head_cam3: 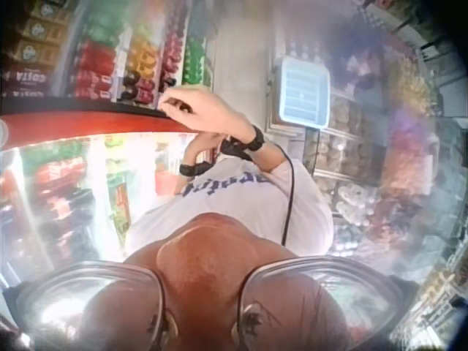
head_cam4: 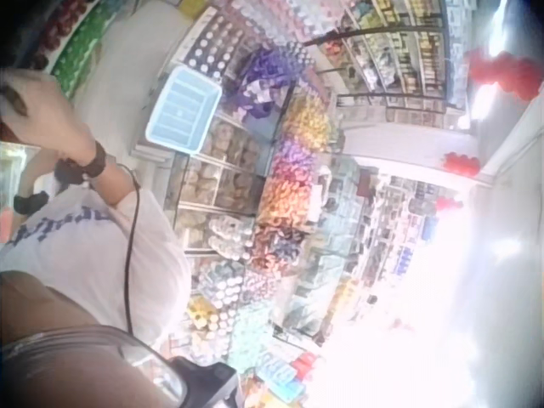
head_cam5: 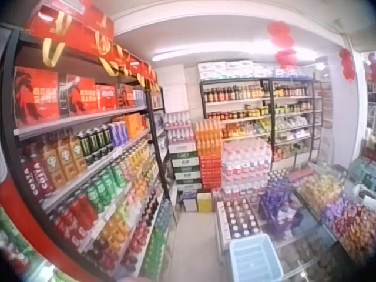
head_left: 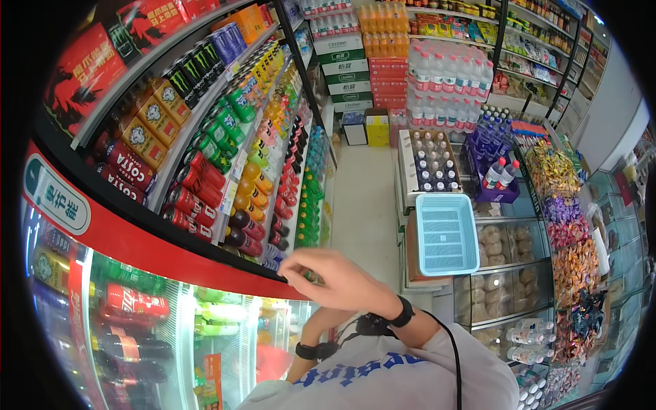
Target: Organizing and stocking various beverage bottles and cans in a supermarket refrigerator.
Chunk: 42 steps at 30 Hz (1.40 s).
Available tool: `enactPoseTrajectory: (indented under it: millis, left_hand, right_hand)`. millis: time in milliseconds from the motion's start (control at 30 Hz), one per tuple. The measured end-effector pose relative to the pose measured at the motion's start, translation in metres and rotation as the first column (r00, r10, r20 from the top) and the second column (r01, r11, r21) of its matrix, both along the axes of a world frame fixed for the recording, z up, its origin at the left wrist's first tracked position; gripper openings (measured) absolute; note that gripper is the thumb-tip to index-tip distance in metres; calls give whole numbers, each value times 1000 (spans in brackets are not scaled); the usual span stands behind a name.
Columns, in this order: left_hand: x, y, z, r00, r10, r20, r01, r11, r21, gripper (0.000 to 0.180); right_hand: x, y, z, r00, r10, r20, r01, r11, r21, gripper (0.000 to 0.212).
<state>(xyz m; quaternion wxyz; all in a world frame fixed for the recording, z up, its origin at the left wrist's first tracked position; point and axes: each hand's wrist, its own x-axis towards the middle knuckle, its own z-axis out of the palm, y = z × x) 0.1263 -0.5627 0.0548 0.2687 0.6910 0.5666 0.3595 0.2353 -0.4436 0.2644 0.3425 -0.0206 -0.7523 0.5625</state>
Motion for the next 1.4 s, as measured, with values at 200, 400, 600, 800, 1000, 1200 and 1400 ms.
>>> enactPoseTrajectory:
  millis: [200,400,600,800,1000,1200,1400]
  left_hand:
    - [13,-4,16,976,181,125,-111,897,-427,34]
    - [56,10,44,962,274,-1,-250,876,-412,33]
    - [83,-16,45,910,412,39,-363,840,-403,35]
    - [69,-47,32,857,513,34,-438,763,-475,34]
    - [19,-60,44,816,578,-5,-529,744,-407,32]
    - [-28,-51,53,843,536,46,-500,812,-301,32]
    - [-70,-28,28,893,426,147,-343,854,-392,32]
  right_hand:
    - [54,42,86,935,-9,-354,29,998,51,8]
    - [110,107,115,939,59,-340,7,982,188,8]
    - [171,161,108,944,-150,-295,197,971,136,10]
    - [178,179,116,900,-245,-360,274,961,30,12]
    - [154,178,135,945,-270,-184,314,907,282,9]
    - [111,157,135,943,-331,34,284,852,440,8]
    - [64,124,127,937,-344,-64,336,834,438,4]
